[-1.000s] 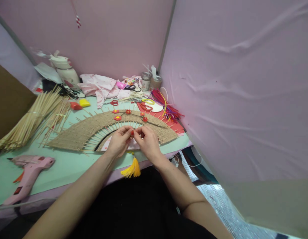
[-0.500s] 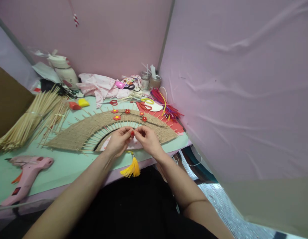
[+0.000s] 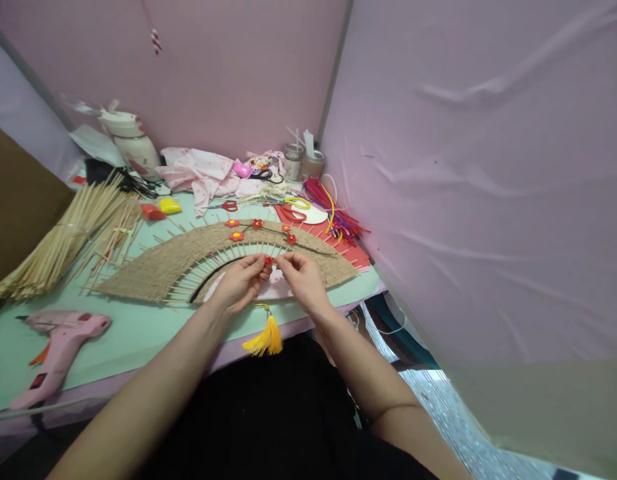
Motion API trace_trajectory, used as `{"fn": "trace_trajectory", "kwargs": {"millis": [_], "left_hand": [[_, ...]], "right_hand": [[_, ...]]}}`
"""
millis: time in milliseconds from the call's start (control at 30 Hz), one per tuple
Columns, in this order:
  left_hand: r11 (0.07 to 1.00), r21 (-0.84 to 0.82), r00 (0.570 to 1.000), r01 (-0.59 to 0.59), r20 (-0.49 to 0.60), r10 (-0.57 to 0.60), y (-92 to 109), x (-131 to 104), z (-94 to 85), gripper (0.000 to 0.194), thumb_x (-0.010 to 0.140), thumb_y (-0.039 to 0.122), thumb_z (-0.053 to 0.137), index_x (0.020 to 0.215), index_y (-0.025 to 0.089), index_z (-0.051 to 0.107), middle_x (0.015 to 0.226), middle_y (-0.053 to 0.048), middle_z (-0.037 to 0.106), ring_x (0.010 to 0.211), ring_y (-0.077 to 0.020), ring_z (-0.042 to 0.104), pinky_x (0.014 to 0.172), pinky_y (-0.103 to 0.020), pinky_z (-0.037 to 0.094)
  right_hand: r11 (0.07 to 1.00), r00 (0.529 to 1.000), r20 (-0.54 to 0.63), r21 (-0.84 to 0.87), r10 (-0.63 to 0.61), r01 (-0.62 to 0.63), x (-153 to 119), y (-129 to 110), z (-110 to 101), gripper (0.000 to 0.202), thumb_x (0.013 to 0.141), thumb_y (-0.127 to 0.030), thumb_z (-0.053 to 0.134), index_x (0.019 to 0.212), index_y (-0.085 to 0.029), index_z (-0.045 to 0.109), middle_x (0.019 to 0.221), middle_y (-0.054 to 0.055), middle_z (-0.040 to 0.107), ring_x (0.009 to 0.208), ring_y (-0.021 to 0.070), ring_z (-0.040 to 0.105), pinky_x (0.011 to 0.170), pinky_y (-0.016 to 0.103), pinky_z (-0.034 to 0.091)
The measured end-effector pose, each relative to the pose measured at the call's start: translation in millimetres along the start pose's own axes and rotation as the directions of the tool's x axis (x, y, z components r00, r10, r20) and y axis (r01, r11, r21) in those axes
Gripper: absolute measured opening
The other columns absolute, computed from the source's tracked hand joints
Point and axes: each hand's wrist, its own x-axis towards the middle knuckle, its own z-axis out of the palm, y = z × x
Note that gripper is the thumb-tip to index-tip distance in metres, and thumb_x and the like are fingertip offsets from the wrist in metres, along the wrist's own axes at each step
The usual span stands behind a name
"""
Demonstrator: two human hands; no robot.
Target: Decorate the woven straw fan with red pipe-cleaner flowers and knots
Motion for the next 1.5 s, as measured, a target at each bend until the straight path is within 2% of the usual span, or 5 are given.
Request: {"fn": "trace_trajectory", "kwargs": {"millis": [133, 300, 667, 1067, 1500], "left_hand": [[0.996, 0.035, 0.995, 0.077, 0.059, -0.079, 4, -2, 0.0, 0.021, 0.064, 0.023, 0.079, 0.073, 0.009, 0.067, 0.067, -0.002, 0.058, 0.059, -0.0044, 0.049, 0.055, -0.015, 0.040], [0.993, 0.102, 0.993, 0.065, 0.089, -0.075, 3, -3, -1.0, 0.019, 0.065, 0.023, 0.078, 0.075, 0.010, 0.068, 0.069, -0.002, 0.058, 0.061, -0.0049, 0.049, 0.057, -0.016, 0.041], [0.986, 0.160, 0.998, -0.056, 0.039, 0.050, -2, -2, 1.4, 0.021, 0.061, 0.025, 0.078, 0.072, 0.011, 0.068, 0.066, -0.001, 0.058, 0.058, -0.0059, 0.048, 0.056, -0.019, 0.038], [0.942, 0.284, 0.979, -0.176, -0.048, 0.198, -9, 0, -1.1, 0.023, 0.063, 0.032, 0.075, 0.070, 0.013, 0.064, 0.060, 0.001, 0.056, 0.055, -0.0070, 0.045, 0.054, -0.020, 0.034], [0.912, 0.388, 0.987, -0.131, -0.033, 0.156, -7, -1, 1.6, 0.024, 0.062, 0.031, 0.076, 0.070, 0.011, 0.065, 0.059, 0.001, 0.059, 0.052, -0.0067, 0.046, 0.051, -0.020, 0.034]], "right_hand": [[0.929, 0.968, 0.053, -0.273, -0.245, 0.250, 0, -14, -13, 0.017, 0.079, -0.035, 0.061, 0.083, -0.018, 0.065, 0.080, 0.003, 0.065, 0.070, 0.0143, 0.057, 0.067, 0.028, 0.045], [0.716, 0.887, 0.260, -0.523, -0.382, 0.462, 1, -24, -18, 0.012, 0.084, -0.026, 0.055, 0.079, -0.019, 0.063, 0.076, 0.003, 0.061, 0.069, 0.0141, 0.054, 0.065, 0.027, 0.041], [0.463, 0.813, 0.409, -0.674, -0.414, 0.575, 4, -20, -18, 0.012, 0.087, -0.018, 0.051, 0.076, -0.019, 0.056, 0.079, 0.005, 0.059, 0.077, 0.0174, 0.053, 0.071, 0.029, 0.040], [0.432, 0.796, 0.402, -0.682, -0.453, 0.591, 1, -18, -12, 0.013, 0.089, -0.019, 0.049, 0.078, -0.018, 0.055, 0.079, 0.005, 0.058, 0.078, 0.0178, 0.053, 0.072, 0.029, 0.041], [0.455, 0.852, 0.439, -0.720, -0.286, 0.524, 7, -25, -14, 0.013, 0.085, -0.014, 0.051, 0.074, -0.017, 0.056, 0.075, 0.003, 0.058, 0.073, 0.0155, 0.052, 0.067, 0.027, 0.039]]}}
